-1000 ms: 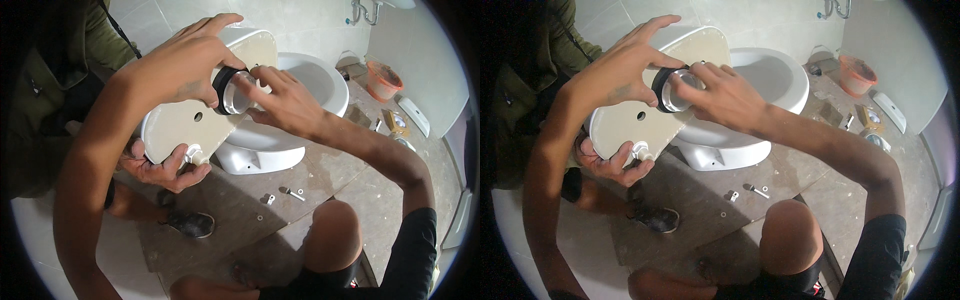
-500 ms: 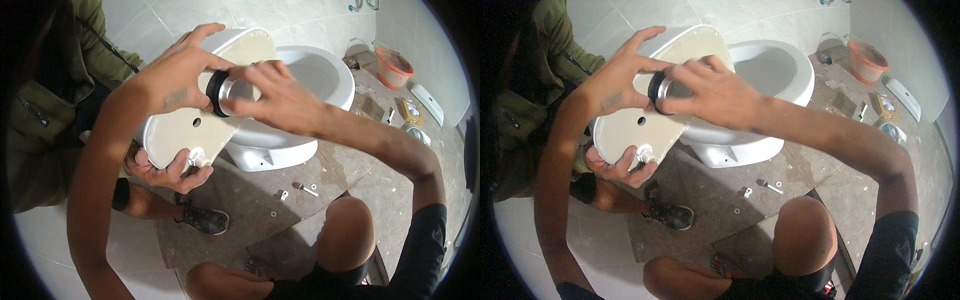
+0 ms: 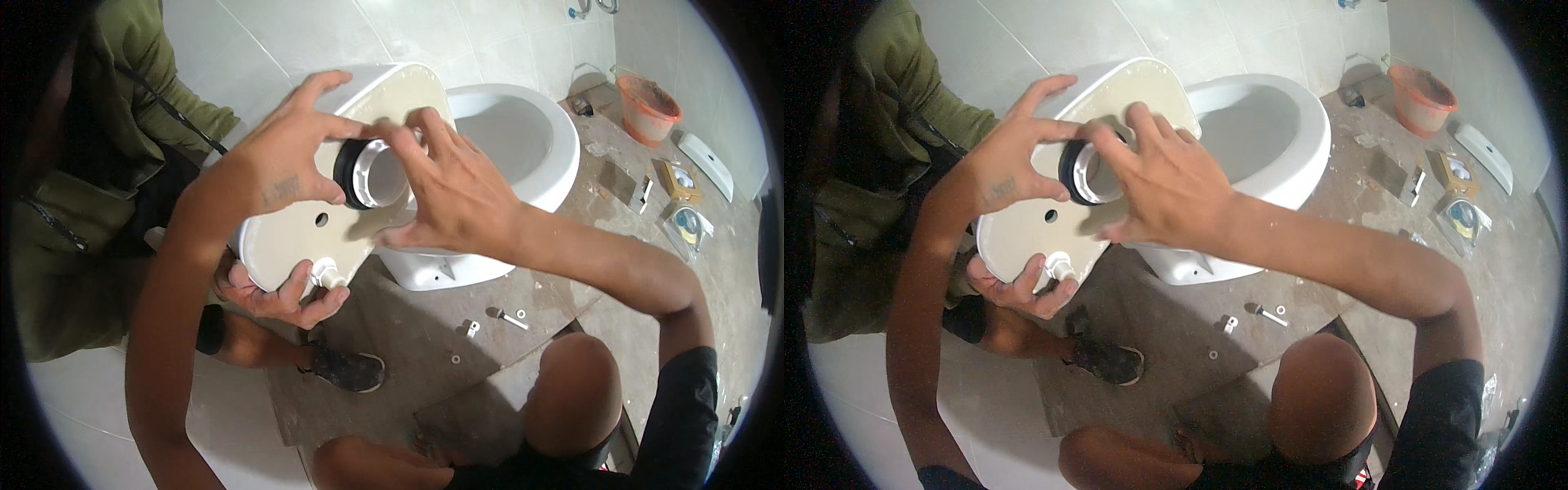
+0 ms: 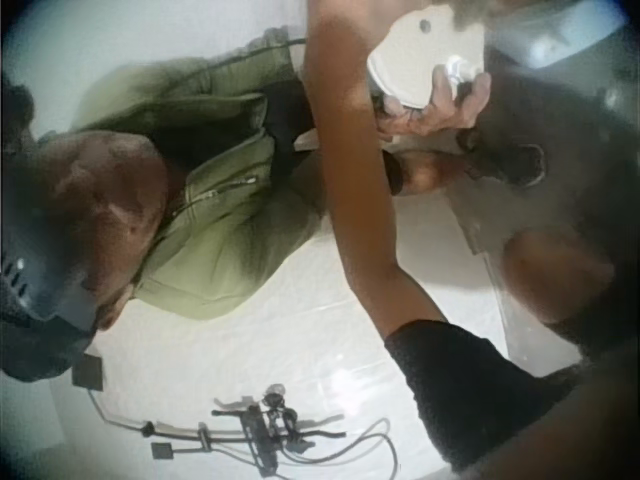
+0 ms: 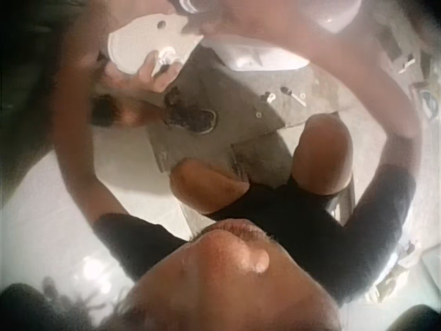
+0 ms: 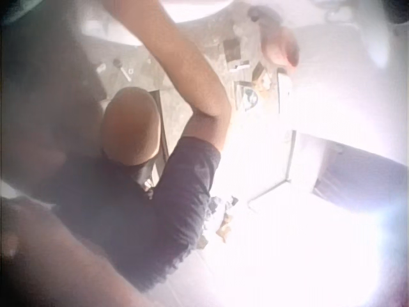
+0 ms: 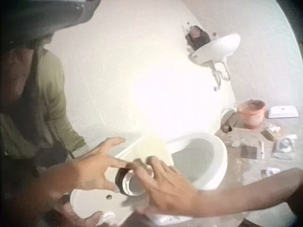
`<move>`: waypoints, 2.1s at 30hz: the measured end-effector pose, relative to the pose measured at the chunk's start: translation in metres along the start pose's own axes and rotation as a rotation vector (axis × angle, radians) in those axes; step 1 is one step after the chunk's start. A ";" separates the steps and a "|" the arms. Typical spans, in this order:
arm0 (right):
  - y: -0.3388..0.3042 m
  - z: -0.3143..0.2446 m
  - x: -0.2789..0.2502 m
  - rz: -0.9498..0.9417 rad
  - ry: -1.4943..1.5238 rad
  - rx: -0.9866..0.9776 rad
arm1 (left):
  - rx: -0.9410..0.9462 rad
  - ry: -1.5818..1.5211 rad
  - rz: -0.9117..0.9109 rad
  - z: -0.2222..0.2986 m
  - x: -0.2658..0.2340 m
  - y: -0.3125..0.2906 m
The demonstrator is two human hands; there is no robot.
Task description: The person installs a rubber gasket and a plastic nut onto the bottom outlet of a toilet cistern. They then position the cistern over the toilet bowl to align the connection.
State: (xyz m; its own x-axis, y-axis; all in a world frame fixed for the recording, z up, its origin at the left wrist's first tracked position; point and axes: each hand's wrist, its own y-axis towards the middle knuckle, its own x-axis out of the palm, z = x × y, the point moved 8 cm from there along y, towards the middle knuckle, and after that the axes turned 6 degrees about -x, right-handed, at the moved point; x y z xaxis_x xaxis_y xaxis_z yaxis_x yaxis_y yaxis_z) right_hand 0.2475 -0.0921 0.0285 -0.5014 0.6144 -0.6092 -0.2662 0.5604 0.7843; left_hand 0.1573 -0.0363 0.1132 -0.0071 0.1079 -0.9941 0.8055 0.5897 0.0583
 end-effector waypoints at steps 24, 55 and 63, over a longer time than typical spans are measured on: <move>-0.014 0.001 0.019 0.326 -0.046 0.183 | -0.111 0.116 -0.031 0.003 0.004 0.011; -0.117 0.022 0.017 0.604 0.668 -0.025 | 0.353 0.683 -0.206 0.056 0.039 0.036; -0.110 0.023 0.016 0.500 0.710 0.115 | 0.243 0.549 -0.248 0.071 0.042 0.040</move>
State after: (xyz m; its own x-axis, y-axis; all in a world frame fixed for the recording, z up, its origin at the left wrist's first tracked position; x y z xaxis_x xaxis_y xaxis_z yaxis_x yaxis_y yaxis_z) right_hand 0.2877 -0.1313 -0.0707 -0.9413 0.3338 0.0503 0.1877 0.3938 0.8998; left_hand 0.2310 -0.0651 0.0676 -0.4602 0.4235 -0.7803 0.8517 0.4587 -0.2534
